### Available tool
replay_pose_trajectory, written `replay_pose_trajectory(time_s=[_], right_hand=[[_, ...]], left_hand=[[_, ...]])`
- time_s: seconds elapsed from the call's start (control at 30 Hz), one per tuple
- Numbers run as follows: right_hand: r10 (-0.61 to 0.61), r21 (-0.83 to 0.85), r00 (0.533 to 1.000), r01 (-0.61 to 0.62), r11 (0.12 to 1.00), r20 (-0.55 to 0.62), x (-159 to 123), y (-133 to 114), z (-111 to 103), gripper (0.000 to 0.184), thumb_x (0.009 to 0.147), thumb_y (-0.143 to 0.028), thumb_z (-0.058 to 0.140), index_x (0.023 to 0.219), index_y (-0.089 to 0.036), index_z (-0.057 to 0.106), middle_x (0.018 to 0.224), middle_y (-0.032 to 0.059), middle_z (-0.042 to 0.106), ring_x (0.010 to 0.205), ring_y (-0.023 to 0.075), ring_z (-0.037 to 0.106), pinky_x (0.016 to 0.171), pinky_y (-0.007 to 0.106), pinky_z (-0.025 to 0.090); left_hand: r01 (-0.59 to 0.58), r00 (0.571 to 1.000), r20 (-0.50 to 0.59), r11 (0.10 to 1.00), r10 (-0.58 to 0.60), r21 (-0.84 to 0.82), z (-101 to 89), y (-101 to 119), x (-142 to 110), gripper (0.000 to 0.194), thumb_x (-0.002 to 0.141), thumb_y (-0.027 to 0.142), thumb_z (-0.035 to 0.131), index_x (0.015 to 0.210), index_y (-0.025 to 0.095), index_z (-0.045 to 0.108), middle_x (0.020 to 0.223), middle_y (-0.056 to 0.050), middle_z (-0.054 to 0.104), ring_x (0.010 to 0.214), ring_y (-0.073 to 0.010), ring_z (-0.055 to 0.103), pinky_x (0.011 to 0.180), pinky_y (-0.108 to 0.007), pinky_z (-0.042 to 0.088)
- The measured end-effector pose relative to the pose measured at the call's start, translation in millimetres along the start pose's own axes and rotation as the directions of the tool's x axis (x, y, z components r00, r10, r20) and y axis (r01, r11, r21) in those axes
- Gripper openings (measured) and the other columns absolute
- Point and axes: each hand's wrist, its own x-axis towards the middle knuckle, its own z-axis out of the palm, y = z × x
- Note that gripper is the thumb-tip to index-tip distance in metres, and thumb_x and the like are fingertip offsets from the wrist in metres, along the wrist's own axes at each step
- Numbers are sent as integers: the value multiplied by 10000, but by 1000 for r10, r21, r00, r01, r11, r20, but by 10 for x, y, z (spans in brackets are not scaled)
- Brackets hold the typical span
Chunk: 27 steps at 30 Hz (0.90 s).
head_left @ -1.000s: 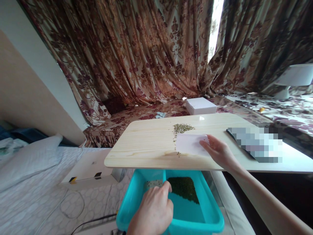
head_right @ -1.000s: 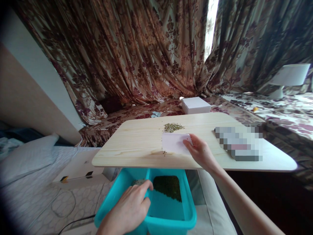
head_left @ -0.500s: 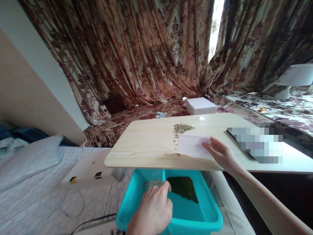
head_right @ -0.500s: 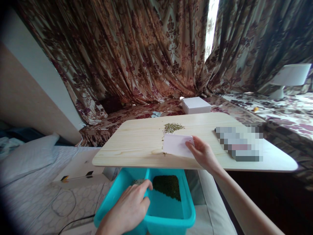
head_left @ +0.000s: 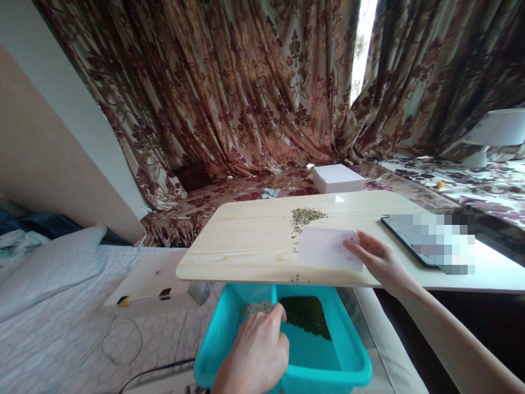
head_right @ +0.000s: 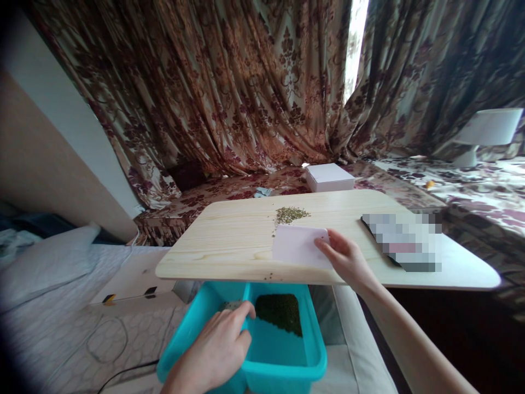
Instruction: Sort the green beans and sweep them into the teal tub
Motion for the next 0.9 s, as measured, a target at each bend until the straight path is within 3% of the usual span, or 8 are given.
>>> replay_pose_trajectory(time_s=[0.13,0.9], right_hand=[[-26,-15,990,24,1000,-136,73,48,15,478,619,-701,794,746,-253,684,731,45,747,684,220,672,596,311,535],[-82,-28,994,80,996,-75,216,187,171,391,721,-605,755,795,-231,664,689,32,720,645,189,656,548,272,497]], left_hand=[[-4,1000,2,1000,4,1,13,-4,5,398,840,179,383,1169,248,597,1114,-70,715,1127,-264,624,977,-357,422],[9,1000,4,1000,-9,12,-8,12,-10,406,840,170,377,1174,239,598,1108,-80,719,1124,-270,628,975,-368,429]])
